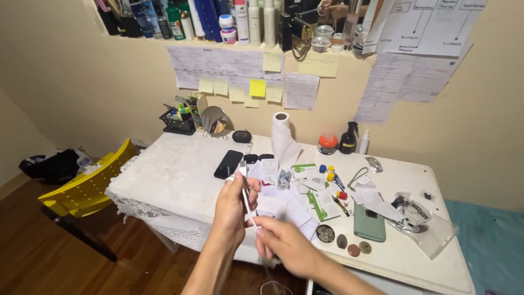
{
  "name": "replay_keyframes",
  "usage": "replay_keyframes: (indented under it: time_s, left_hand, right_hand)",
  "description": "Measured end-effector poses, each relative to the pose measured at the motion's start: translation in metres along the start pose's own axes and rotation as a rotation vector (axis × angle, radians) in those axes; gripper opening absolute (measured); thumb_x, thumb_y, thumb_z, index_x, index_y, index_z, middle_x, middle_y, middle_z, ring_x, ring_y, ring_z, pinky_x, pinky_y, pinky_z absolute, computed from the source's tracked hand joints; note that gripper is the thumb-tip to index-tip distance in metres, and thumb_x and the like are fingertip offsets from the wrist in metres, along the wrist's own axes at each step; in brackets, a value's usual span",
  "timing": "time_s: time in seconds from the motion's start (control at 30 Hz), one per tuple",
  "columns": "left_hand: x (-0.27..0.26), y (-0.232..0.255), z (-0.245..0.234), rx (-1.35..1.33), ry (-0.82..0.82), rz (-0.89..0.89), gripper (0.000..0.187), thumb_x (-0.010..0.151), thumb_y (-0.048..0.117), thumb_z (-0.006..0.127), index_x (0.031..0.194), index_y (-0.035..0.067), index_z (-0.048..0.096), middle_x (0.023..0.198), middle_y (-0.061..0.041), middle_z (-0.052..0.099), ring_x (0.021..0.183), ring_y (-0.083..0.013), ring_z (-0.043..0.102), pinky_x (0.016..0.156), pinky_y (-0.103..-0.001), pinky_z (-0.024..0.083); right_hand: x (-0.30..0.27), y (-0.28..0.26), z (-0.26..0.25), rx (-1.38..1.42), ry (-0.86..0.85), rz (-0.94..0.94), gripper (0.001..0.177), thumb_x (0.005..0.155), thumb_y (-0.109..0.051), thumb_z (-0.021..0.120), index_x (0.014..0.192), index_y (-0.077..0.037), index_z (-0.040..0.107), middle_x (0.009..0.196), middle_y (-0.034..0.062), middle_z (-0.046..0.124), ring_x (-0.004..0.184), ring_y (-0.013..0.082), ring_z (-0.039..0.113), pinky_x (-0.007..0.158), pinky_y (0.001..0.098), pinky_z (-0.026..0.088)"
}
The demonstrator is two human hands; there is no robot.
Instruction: The person retrieves a white USB cable from a drawer, untangles it, and coils it neatly using a twist-and-wrap method. They then place the coiled cable back into the drawer. The person also handles a small plastic bag containing accessories and a small box, placing them into the drawer as well.
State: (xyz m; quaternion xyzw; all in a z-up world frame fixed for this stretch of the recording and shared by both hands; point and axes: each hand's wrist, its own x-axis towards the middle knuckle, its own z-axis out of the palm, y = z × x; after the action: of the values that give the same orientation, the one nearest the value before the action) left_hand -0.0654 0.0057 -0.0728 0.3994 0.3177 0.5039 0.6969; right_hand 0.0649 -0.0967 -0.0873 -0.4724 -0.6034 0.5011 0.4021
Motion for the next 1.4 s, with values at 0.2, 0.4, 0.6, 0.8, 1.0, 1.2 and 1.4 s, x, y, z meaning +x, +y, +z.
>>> replay_keyframes:
  time_s: [0.2,0.4,0.6,0.8,1.0,1.2,1.4]
  left_hand:
    - [-0.018,0.029,-0.026,-0.561,-0.489,-0.224,0.044,0.108,0.031,0.044,0.135,-0.003,0.050,0.070,0.002,0.044,0.050,-0.0035,0.037,0.042,-0.016,0.032]
    - [-0.062,0.000,-0.063,0.369,-0.675,-0.723,0.045,0.107,0.038,0.048,0.073,0.009,0.053,0.055,0.001,0.043,0.041,-0.0052,0.033,0.035,-0.020,0.019]
    - [-0.044,0.019,-0.080,0.258,-0.187,-0.368,0.066,0.101,0.065,0.035,0.081,0.007,0.059,0.057,-0.001,0.048,0.045,-0.0105,0.037,0.046,-0.025,0.029]
    - [-0.035,0.028,-0.074,-0.387,-0.090,0.048,0.037,0.106,0.026,0.048,0.125,-0.005,0.051,0.069,-0.001,0.043,0.061,-0.0154,0.044,0.060,-0.032,0.039]
    - [-0.066,0.035,-0.087,-0.670,-0.535,-0.359,0.034,0.109,0.025,0.046,0.127,-0.003,0.051,0.077,0.001,0.050,0.054,-0.0040,0.043,0.046,-0.016,0.038]
    - [-0.081,0.002,-0.103,0.401,-0.500,-0.682,0.053,0.108,0.046,0.039,0.088,0.003,0.063,0.056,-0.001,0.052,0.041,-0.0065,0.040,0.038,-0.019,0.027]
    - [-0.070,0.003,-0.080,0.128,-0.124,-0.182,0.045,0.103,0.048,0.047,0.087,0.007,0.056,0.054,0.005,0.042,0.046,-0.0069,0.034,0.047,-0.023,0.024]
  right_hand:
    - [0.022,0.116,-0.020,-0.034,-0.184,-0.002,0.021,0.093,-0.024,0.053,0.094,-0.009,0.067,0.081,0.0002,0.066,0.074,0.0102,0.061,0.072,0.0242,0.049]
    - [0.061,0.015,-0.054,-0.281,-0.073,0.315,0.028,0.088,-0.014,0.076,0.066,-0.011,0.060,0.059,-0.0022,0.051,0.053,0.0083,0.044,0.051,0.0221,0.033]
    - [0.036,-0.041,0.008,-0.060,-0.264,0.377,0.025,0.102,-0.025,0.059,0.087,-0.007,0.066,0.069,0.0063,0.067,0.055,0.0118,0.058,0.051,0.0213,0.044]
    - [0.017,0.034,0.063,0.425,-0.377,0.196,0.033,0.108,-0.032,0.051,0.093,-0.004,0.060,0.072,0.0065,0.054,0.064,0.0141,0.050,0.064,0.0235,0.040]
    - [0.046,0.125,0.026,0.055,-0.059,0.147,0.026,0.094,-0.023,0.068,0.072,-0.011,0.065,0.070,-0.0016,0.063,0.062,0.0097,0.053,0.061,0.0232,0.042]
    - [0.050,0.021,0.023,-0.116,0.043,0.280,0.031,0.088,-0.021,0.085,0.066,-0.011,0.065,0.054,-0.0020,0.054,0.043,0.0078,0.040,0.041,0.0242,0.029]
    - [0.010,0.003,0.054,0.390,-0.273,0.365,0.022,0.106,-0.016,0.052,0.099,-0.003,0.068,0.078,0.0065,0.066,0.067,0.0144,0.059,0.068,0.0258,0.047]
